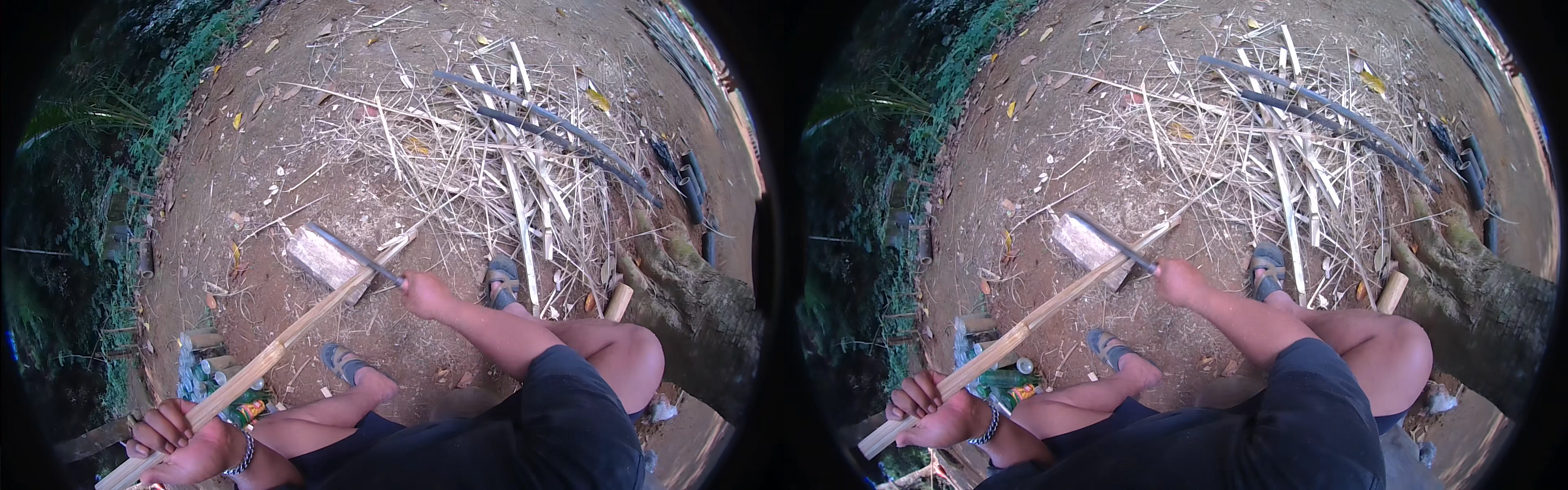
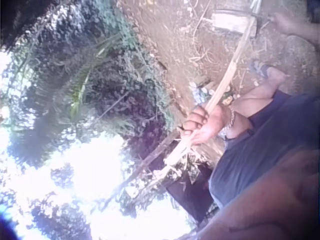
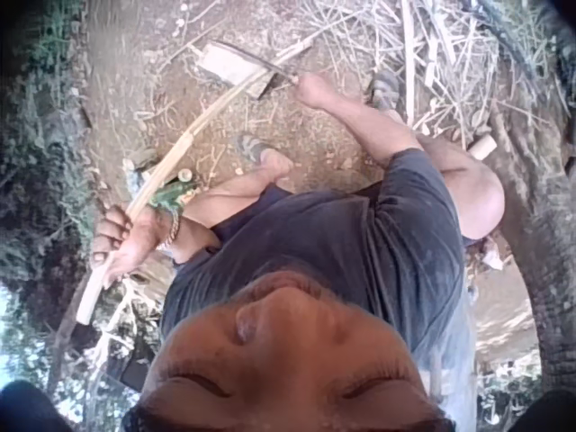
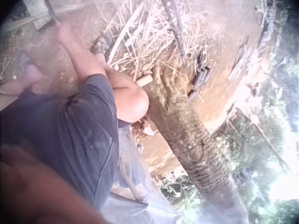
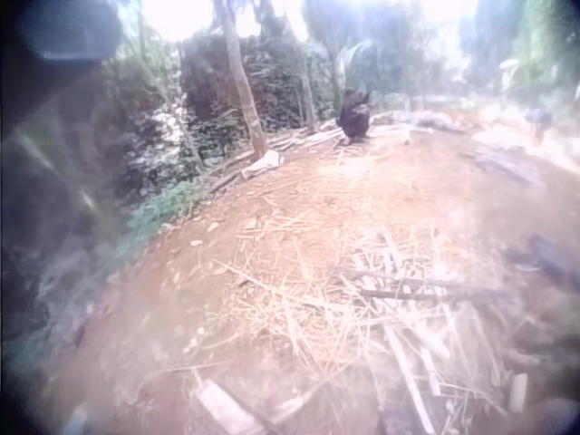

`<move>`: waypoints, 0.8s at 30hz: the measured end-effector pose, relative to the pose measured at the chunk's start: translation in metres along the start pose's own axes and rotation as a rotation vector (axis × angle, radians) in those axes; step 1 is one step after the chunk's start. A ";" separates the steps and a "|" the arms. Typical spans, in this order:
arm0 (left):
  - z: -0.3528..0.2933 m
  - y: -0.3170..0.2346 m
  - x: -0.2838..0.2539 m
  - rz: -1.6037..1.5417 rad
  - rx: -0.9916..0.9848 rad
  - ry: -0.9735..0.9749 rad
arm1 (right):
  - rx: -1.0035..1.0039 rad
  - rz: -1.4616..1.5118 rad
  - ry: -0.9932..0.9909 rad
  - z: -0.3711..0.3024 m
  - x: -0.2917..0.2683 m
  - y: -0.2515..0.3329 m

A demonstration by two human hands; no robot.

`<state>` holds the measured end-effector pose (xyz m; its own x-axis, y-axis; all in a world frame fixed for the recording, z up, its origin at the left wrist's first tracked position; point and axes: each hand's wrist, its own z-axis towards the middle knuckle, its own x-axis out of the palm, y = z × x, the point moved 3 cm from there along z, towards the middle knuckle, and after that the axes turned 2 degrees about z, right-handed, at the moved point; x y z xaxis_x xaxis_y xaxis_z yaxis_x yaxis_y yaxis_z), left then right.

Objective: The person uses a blade to shave thin strips of wood from a bamboo piece, then continues to shave down a long bamboo strip while holding it against a wooden block.

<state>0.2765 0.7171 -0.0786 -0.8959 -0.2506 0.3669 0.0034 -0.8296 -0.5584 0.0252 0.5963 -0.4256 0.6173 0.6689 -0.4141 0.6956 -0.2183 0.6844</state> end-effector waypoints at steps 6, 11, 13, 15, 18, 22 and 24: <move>0.018 0.012 -0.005 -0.017 -0.087 0.001 | 0.085 -0.012 -0.133 0.038 0.020 -0.124; 0.018 0.011 -0.017 -0.016 -0.072 0.029 | 0.273 -0.018 -0.174 0.054 0.025 -0.162; 0.022 0.013 -0.016 -0.032 -0.058 0.037 | 0.190 -0.034 -0.219 0.039 0.016 -0.125; 0.024 0.015 -0.015 -0.069 -0.071 0.028 | 0.178 -0.005 -0.270 0.042 0.017 -0.124; 0.028 0.020 -0.015 -0.095 -0.099 0.033 | 0.270 -0.073 -0.191 0.076 0.029 -0.193; 0.032 0.024 -0.037 0.080 -0.062 -0.083 | 0.403 0.360 0.125 0.081 0.024 -0.180; 0.032 0.024 -0.048 0.105 -0.073 -0.121 | 0.362 0.367 0.055 0.079 0.024 -0.170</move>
<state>0.3342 0.6932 -0.0854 -0.8322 -0.3961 0.3881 0.0581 -0.7583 -0.6493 -0.0497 0.5928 -0.5996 0.8310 0.5365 -0.1471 0.5256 -0.6707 0.5233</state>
